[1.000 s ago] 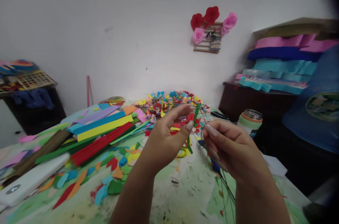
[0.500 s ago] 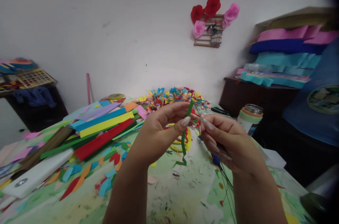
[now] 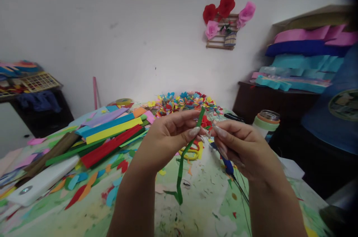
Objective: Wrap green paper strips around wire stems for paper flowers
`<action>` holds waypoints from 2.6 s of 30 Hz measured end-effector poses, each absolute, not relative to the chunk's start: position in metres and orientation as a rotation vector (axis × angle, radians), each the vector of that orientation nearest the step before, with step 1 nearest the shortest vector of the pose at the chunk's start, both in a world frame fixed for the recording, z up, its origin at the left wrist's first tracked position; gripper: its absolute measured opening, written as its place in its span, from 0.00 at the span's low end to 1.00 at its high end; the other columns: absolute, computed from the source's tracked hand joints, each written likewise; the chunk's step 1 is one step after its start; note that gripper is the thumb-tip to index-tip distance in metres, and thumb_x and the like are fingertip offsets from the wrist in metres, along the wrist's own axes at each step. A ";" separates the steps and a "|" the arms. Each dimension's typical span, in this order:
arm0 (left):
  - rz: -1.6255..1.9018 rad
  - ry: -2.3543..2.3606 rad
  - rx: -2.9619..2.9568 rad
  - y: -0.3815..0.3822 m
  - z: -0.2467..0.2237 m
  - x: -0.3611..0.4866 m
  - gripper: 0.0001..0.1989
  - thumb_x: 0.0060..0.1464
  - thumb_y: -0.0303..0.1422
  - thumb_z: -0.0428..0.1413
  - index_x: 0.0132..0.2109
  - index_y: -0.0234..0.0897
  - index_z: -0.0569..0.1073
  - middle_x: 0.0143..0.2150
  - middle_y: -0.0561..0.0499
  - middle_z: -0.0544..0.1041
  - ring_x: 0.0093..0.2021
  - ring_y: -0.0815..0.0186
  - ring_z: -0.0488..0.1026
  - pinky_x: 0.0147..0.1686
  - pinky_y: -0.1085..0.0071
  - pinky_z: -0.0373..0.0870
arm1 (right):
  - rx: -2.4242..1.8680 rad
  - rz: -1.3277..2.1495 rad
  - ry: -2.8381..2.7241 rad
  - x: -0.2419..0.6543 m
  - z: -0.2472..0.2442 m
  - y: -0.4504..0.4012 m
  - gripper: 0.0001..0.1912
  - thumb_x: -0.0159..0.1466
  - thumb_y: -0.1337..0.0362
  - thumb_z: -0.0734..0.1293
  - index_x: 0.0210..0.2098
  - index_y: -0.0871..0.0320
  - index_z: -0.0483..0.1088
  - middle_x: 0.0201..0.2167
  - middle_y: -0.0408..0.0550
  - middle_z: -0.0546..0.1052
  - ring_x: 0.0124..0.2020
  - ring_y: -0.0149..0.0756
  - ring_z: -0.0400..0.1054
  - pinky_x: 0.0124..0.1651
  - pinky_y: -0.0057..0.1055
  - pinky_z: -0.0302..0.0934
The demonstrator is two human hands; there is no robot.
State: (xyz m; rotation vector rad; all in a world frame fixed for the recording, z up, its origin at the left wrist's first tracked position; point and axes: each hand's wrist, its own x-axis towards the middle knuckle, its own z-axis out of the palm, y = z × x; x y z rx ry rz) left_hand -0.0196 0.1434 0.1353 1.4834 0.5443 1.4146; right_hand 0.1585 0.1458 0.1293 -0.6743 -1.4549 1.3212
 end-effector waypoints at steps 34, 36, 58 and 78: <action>1.347 0.469 1.297 0.154 0.131 -0.021 0.18 0.41 0.24 0.65 0.43 0.35 0.78 0.27 0.51 0.78 0.26 0.71 0.75 0.27 0.76 0.73 | -0.884 -0.150 -1.743 0.147 0.120 0.148 0.09 0.61 0.71 0.64 0.35 0.61 0.77 0.25 0.45 0.79 0.27 0.31 0.73 0.33 0.25 0.64; 1.353 0.522 1.340 0.154 0.130 -0.020 0.19 0.43 0.25 0.64 0.46 0.34 0.77 0.29 0.49 0.79 0.26 0.71 0.75 0.28 0.74 0.74 | -0.881 -0.231 -1.744 0.146 0.119 0.150 0.09 0.61 0.72 0.64 0.35 0.62 0.77 0.25 0.46 0.79 0.27 0.32 0.73 0.34 0.26 0.65; 1.424 0.751 1.508 0.140 0.137 -0.009 0.22 0.46 0.25 0.60 0.51 0.27 0.72 0.27 0.57 0.66 0.32 0.71 0.74 0.36 0.75 0.69 | -0.877 -0.207 -1.670 0.140 0.112 0.159 0.13 0.61 0.72 0.63 0.39 0.56 0.78 0.36 0.48 0.82 0.36 0.37 0.76 0.40 0.33 0.70; 1.437 0.695 1.671 0.138 0.131 -0.011 0.22 0.51 0.27 0.59 0.54 0.34 0.72 0.29 0.53 0.71 0.31 0.72 0.71 0.35 0.73 0.71 | -0.862 0.242 -1.440 0.141 0.115 0.153 0.07 0.56 0.67 0.70 0.34 0.51 0.79 0.29 0.43 0.82 0.29 0.36 0.76 0.31 0.30 0.71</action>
